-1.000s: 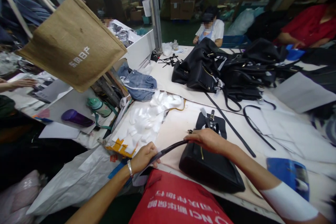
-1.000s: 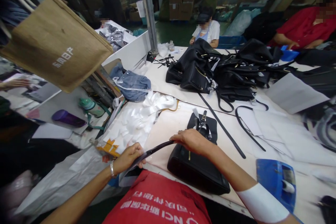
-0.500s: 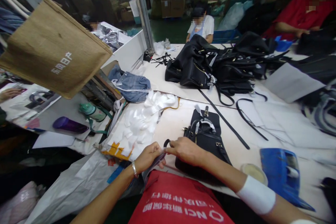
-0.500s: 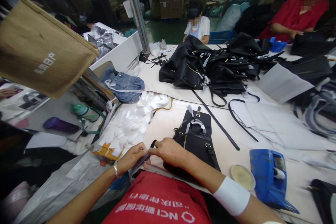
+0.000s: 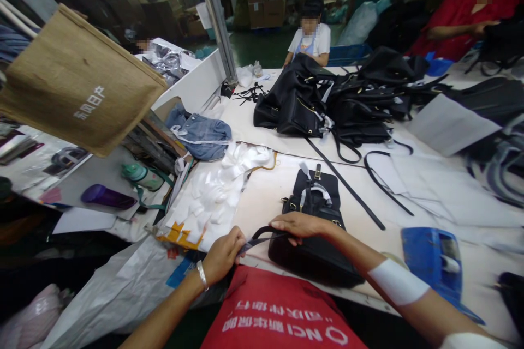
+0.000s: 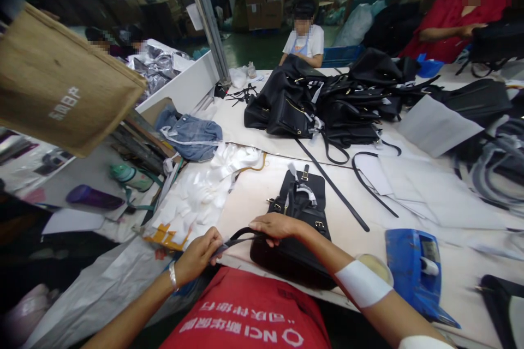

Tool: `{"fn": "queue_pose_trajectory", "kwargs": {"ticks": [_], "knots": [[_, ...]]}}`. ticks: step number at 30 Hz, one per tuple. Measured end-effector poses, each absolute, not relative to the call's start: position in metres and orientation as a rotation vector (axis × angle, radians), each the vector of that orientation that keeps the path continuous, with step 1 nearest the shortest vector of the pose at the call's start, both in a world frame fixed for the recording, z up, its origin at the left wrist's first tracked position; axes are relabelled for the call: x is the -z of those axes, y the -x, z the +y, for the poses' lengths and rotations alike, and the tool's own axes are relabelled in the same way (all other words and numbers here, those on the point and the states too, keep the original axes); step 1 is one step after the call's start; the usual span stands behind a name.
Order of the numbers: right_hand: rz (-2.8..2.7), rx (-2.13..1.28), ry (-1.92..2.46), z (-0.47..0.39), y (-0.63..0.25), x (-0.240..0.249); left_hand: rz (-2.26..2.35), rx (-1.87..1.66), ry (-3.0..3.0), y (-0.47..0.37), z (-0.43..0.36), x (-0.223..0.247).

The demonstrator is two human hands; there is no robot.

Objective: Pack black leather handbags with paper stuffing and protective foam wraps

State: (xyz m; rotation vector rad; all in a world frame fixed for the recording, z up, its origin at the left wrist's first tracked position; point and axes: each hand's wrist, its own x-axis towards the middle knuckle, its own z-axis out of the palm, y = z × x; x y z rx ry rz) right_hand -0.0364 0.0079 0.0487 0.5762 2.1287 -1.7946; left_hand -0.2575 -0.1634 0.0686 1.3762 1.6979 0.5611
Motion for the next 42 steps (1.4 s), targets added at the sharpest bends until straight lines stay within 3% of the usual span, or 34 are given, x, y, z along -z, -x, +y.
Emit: {"fn": "queue_pose_trajectory", "kwargs": {"ticks": [6, 17, 20, 25, 32, 42], "knots": [[2.269, 1.682, -0.610, 0.014, 0.024, -0.039, 1.793, -0.513, -1.517, 0.250, -0.169, -0.075], [2.755, 1.159, -0.338, -0.007, 0.029, -0.079, 1.654, -0.658, -1.231, 0.212, -0.161, -0.082], [2.754, 1.195, -0.325, -0.022, 0.038, -0.080, 1.613, -0.652, -1.212, 0.201, -0.162, -0.076], [2.320, 1.579, -0.276, -0.019, 0.012, -0.072, 1.703, -0.551, -1.263, 0.208, -0.177, -0.064], [2.910, 0.880, -0.273, -0.026, -0.007, -0.070, 1.728, -0.624, -1.099, 0.209, -0.191, -0.071], [2.966, 0.760, -0.252, -0.032, 0.024, -0.062, 1.605, -0.718, -1.028, 0.192, -0.156, -0.068]]}}
